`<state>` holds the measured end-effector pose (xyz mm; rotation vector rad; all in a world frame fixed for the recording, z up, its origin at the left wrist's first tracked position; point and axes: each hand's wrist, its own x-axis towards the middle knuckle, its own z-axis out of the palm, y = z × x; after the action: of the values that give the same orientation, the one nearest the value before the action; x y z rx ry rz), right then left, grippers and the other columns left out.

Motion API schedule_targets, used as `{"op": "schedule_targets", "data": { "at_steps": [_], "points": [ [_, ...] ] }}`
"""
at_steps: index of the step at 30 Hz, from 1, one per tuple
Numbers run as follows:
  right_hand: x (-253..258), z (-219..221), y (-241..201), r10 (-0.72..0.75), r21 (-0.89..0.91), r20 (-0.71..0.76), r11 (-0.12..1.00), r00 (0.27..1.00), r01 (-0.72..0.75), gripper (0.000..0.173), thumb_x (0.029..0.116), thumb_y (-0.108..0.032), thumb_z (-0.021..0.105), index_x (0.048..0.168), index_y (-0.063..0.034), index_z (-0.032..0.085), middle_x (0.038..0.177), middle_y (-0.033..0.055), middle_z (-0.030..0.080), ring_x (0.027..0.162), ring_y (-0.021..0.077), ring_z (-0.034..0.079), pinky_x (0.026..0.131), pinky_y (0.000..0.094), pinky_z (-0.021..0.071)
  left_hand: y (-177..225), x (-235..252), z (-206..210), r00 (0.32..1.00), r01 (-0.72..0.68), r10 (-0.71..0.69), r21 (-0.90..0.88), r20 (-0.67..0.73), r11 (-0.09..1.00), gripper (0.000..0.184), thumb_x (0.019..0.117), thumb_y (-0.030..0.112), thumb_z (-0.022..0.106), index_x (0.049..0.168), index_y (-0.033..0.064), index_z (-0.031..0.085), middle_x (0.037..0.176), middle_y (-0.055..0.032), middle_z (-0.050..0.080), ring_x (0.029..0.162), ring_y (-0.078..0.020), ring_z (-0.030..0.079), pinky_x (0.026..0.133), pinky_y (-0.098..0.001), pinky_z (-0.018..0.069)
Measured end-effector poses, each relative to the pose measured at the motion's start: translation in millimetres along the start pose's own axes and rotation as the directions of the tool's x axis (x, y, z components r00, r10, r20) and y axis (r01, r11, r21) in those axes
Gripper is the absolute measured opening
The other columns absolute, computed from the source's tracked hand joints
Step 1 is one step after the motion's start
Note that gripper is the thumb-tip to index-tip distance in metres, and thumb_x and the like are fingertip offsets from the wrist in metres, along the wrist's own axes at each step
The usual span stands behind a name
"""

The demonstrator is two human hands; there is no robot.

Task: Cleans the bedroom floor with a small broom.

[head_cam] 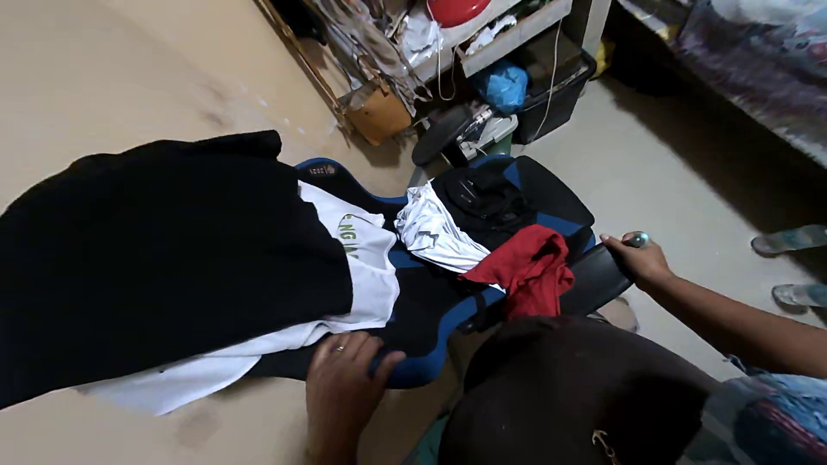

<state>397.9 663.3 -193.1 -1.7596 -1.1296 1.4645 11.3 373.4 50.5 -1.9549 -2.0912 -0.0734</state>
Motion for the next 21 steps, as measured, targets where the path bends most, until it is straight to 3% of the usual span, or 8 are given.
{"op": "schedule_targets", "data": {
  "at_steps": [3,8,12,17,21],
  "points": [
    [-3.9,24.4,-4.5,0.011,0.021,0.025,1.000,1.000,-0.012,0.039,0.0924,-0.030,0.078,0.107,-0.0018,0.056,0.089,0.0082,0.058,0.077,0.0167,0.056,0.073,0.0403,0.0498,-24.4,9.3,6.7,0.998,0.050,-0.049,0.010,-0.030,0.999,0.065,0.1029,0.056,0.041,0.076,0.0061,0.072,0.077,-0.0111,0.071,0.080,-0.0277,0.071,0.091,-0.0498,0.0512],
    [-9.3,67.6,-6.5,0.002,0.010,0.055,1.000,0.998,-0.002,0.042,0.0920,-0.031,0.079,0.111,-0.0001,0.057,0.094,0.0129,0.060,0.084,0.0215,0.059,0.077,0.0444,0.0503,-66.1,25.6,16.8,0.984,0.177,-0.176,0.023,-0.029,0.984,0.071,0.1040,0.054,0.038,0.074,-0.0016,0.069,0.079,-0.0191,0.071,0.085,-0.0374,0.071,0.095,-0.0583,0.0487],
    [-12.0,98.3,-10.6,-0.025,0.007,0.097,1.000,0.995,0.024,0.046,0.0925,-0.031,0.078,0.116,0.0017,0.057,0.100,0.0161,0.062,0.090,0.0246,0.061,0.083,0.0459,0.0519,-101.4,36.7,26.0,0.978,0.192,-0.188,0.034,-0.093,0.981,0.069,0.1045,0.051,0.041,0.071,-0.0032,0.067,0.075,-0.0214,0.069,0.082,-0.0390,0.070,0.095,-0.0581,0.0475],
    [-24.4,128.3,-19.6,-0.054,-0.039,0.158,0.997,0.986,0.061,0.053,0.0950,-0.032,0.076,0.127,0.0045,0.054,0.113,0.0225,0.065,0.104,0.0293,0.064,0.093,0.0463,0.0520,-133.8,46.3,32.0,0.962,0.272,-0.269,0.047,-0.052,0.961,0.062,0.1054,0.042,0.044,0.083,-0.0091,0.070,0.091,-0.0284,0.071,0.098,-0.0474,0.069,0.104,-0.0622,0.0426],
    [-21.8,138.4,-20.9,-0.058,-0.045,0.212,0.997,0.976,0.069,0.058,0.0967,-0.033,0.074,0.135,0.0031,0.050,0.119,0.0227,0.066,0.111,0.0305,0.066,0.098,0.0468,0.0526,-132.7,59.6,34.1,0.907,0.419,-0.411,0.096,-0.091,0.903,0.048,0.1076,0.031,0.046,0.108,-0.0116,0.069,0.117,-0.0331,0.067,0.122,-0.0517,0.059,0.114,-0.0647,0.0325]
  ]
}}
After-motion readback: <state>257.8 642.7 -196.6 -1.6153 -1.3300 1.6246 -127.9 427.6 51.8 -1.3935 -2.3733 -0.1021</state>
